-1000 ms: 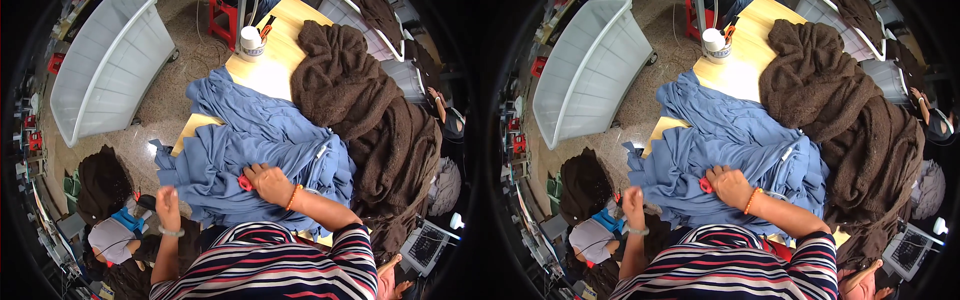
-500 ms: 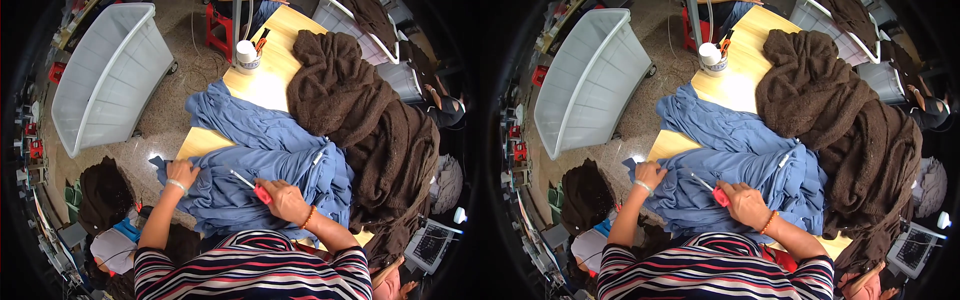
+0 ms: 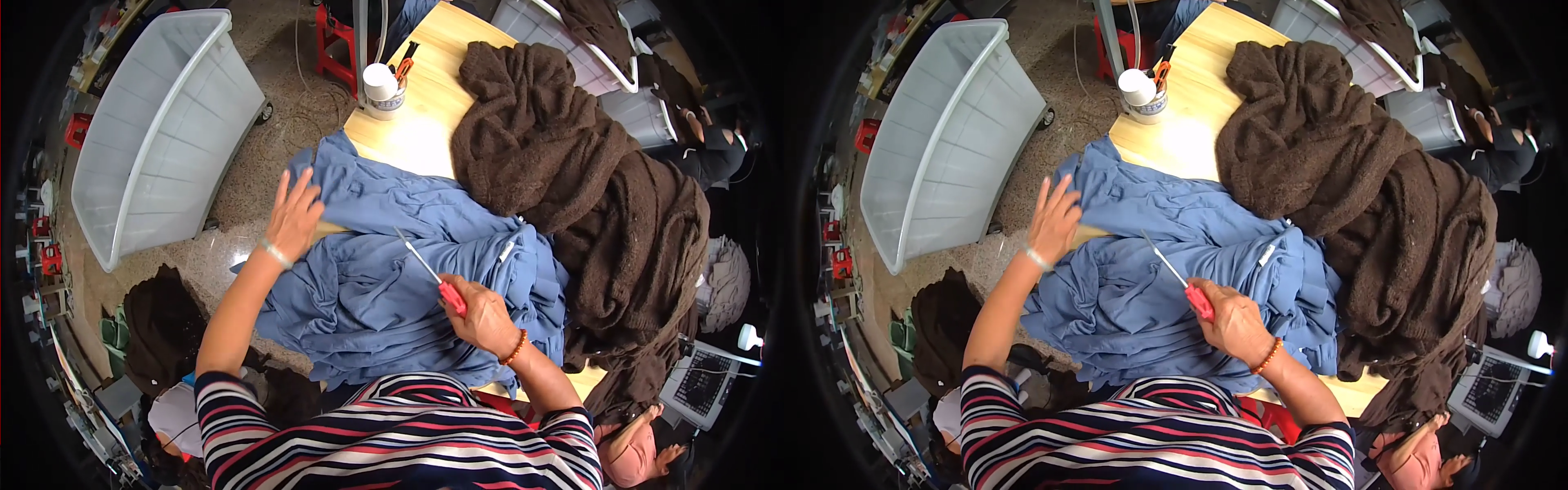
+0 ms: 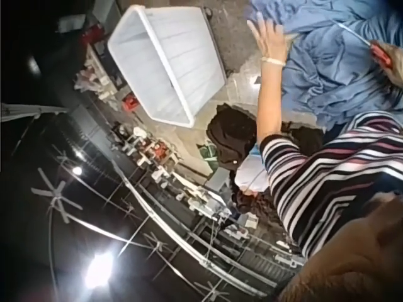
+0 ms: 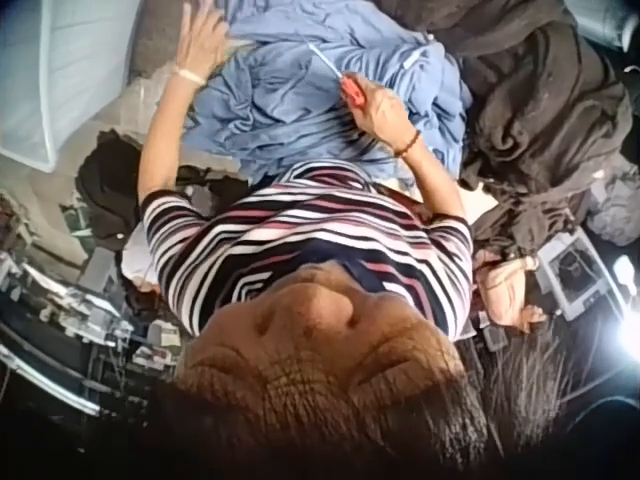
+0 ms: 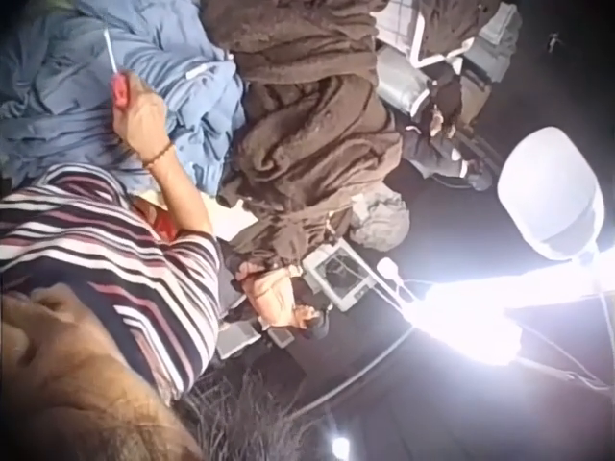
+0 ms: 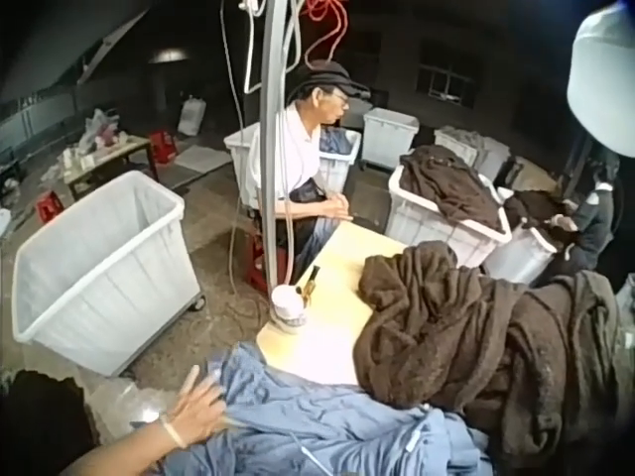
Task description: Inspecting garments and using scissors to trim loose threads at a work table.
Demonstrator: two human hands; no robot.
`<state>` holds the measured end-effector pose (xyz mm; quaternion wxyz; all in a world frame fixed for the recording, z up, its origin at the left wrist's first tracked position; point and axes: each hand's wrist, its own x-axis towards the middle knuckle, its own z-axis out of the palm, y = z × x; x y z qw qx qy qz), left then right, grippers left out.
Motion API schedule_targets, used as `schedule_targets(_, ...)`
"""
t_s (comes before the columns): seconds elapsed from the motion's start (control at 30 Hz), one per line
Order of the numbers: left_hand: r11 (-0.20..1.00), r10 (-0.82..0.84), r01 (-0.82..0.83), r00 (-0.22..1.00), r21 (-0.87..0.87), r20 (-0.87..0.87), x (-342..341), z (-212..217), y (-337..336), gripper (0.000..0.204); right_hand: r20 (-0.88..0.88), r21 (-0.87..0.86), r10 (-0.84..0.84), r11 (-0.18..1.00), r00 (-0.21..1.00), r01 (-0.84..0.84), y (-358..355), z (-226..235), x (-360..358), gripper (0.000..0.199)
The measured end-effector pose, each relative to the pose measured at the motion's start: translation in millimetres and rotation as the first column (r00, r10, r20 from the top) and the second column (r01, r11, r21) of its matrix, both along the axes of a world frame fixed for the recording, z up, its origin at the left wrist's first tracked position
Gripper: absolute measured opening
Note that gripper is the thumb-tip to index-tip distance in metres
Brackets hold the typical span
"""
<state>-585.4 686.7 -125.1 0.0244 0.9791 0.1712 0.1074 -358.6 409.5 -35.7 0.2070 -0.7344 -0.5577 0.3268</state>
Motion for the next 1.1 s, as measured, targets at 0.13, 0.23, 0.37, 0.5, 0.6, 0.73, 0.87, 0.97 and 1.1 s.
schedule_targets(0.13,0.944,-0.235,0.223,0.972,-0.242,-0.022,-38.6,59.6,-72.1,0.003,-0.034,0.003,-0.037,0.999,0.999,0.037,3.7,1.4,11.1,0.036)
schedule_targets(0.23,0.828,-0.24,0.253,0.966,-0.501,0.092,-42.9,111.1,-160.6,0.009,0.001,-0.015,-0.074,0.997,0.997,0.074,1.8,1.9,18.4,0.037)
schedule_targets(0.37,0.661,-0.177,0.179,0.981,-0.729,0.08,-50.5,96.1,-193.4,0.009,0.003,-0.072,-0.044,0.996,0.999,0.044,1.2,5.9,24.0,0.039)
schedule_targets(0.5,0.46,0.515,-0.234,0.856,-0.857,0.042,-41.9,70.7,-147.7,0.017,0.026,-0.068,-0.019,0.997,0.999,0.021,-5.2,8.7,21.5,0.039)
schedule_targets(0.6,0.319,0.702,-0.4,0.709,-0.859,-0.069,-24.9,10.8,-107.2,0.032,0.034,-0.057,0.01,0.998,0.999,-0.008,-6.2,8.3,16.9,0.038)
schedule_targets(0.73,0.134,0.597,-0.36,0.773,-0.923,-0.215,19.5,-39.0,-74.6,0.038,0.069,-0.085,0.08,0.994,0.994,-0.074,-4.9,14.1,8.4,0.038)
schedule_targets(0.87,-0.719,0.523,0.278,0.82,-0.636,-0.233,48.3,-9.2,-78.8,0.036,0.095,-0.05,0.041,0.998,0.995,-0.037,-11.6,20.5,17.6,0.039)
schedule_targets(0.97,-0.845,0.483,0.424,0.866,-0.325,-0.126,51.6,15.5,-116.9,0.039,0.104,-0.061,0.001,0.998,0.995,0.005,-19.9,28.9,25.3,0.039)
schedule_targets(1.1,-0.948,0.316,0.319,0.933,-0.01,-0.172,59.8,28.6,-187.5,0.052,0.123,-0.121,-0.013,0.992,0.992,0.028,-37.1,46.4,37.4,0.039)
